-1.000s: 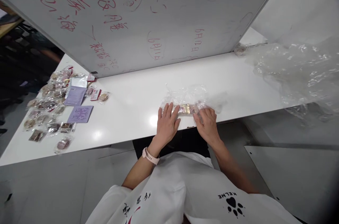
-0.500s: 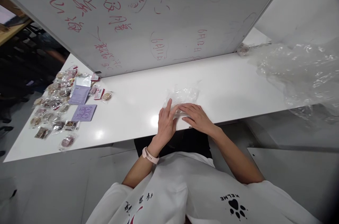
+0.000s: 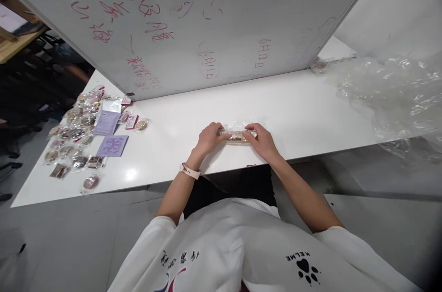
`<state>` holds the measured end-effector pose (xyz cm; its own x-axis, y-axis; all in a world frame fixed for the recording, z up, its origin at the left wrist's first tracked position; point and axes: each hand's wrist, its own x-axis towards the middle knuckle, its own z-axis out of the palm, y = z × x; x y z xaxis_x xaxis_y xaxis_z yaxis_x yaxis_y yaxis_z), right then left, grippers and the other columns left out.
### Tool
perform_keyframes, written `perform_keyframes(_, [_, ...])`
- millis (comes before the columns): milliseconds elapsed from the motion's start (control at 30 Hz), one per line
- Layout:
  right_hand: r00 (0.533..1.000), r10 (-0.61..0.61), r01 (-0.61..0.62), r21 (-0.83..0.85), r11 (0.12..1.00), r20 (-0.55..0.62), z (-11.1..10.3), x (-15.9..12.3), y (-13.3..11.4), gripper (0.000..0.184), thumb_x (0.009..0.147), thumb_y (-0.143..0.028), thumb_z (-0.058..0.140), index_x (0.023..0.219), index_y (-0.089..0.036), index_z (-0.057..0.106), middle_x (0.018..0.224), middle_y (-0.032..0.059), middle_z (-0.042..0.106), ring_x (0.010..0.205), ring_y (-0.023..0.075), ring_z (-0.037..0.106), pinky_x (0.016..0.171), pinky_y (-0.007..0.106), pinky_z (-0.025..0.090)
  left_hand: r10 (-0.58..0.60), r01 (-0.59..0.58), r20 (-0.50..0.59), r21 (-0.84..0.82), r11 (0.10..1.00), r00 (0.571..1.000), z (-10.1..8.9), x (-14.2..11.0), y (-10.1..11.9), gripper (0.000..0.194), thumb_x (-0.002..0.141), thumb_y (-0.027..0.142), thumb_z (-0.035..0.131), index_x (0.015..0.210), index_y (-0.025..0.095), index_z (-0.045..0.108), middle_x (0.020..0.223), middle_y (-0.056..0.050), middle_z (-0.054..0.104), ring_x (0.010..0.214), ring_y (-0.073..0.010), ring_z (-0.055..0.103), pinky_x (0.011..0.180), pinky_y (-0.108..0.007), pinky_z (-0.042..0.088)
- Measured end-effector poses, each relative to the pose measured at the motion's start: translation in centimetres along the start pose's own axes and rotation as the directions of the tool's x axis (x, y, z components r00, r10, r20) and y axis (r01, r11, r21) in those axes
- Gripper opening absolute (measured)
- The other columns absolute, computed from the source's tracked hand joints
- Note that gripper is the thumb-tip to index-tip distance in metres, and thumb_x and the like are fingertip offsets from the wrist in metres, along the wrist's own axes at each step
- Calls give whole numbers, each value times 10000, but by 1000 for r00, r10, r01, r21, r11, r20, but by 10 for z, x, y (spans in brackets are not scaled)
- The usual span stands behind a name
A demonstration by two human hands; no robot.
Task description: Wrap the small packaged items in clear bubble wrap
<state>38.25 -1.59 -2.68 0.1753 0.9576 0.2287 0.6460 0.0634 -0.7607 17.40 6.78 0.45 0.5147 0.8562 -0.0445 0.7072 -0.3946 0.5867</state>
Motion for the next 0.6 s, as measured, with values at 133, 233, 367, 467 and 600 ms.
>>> perform_keyframes(133, [977,-177,131,-319,939,-121,6,-4,2,268,992,-394,483,1016,-218,684,1106,101,682,1040,276,565,860,408,428,-54,54,-59,-5,999,997,5,13,-6,302,842,456,718,998,237,582,957,-43,647,788,-200,602,651,-303,406])
perform_keyframes(233, [954,-301,283,-396,874,18,1,-13,7,301,961,-455,556,1109,-219,669,1142,95,690,1091,293,544,914,430,380,-88,87,-40,-13,996,995,7,16,-6,296,851,476,702,982,242,580,916,-39,649,802,-218,609,678,-321,426])
perform_keyframes(367, [957,-272,288,-399,871,99,-5,-10,11,340,1000,-475,471,1092,-217,674,1053,100,714,1010,276,573,872,412,359,-33,52,-159,120,991,987,8,18,7,194,896,379,656,1002,224,606,1062,-101,651,1022,-291,586,804,-388,460])
perform_keyframes(467, [978,-181,206,-349,914,101,-8,14,16,443,1028,-504,374,889,-213,677,852,74,711,848,242,600,862,404,351,157,-84,-327,226,971,932,17,20,21,138,964,245,526,1052,204,623,1241,-130,617,1200,-305,506,940,-436,433])
perform_keyframes(600, [986,7,36,-251,967,166,-9,46,20,401,1005,-509,423,867,-223,667,706,4,670,666,187,584,824,367,377,360,-309,-231,229,923,904,35,26,26,208,991,181,444,1026,200,648,1209,-94,662,1194,-251,546,1018,-432,417])
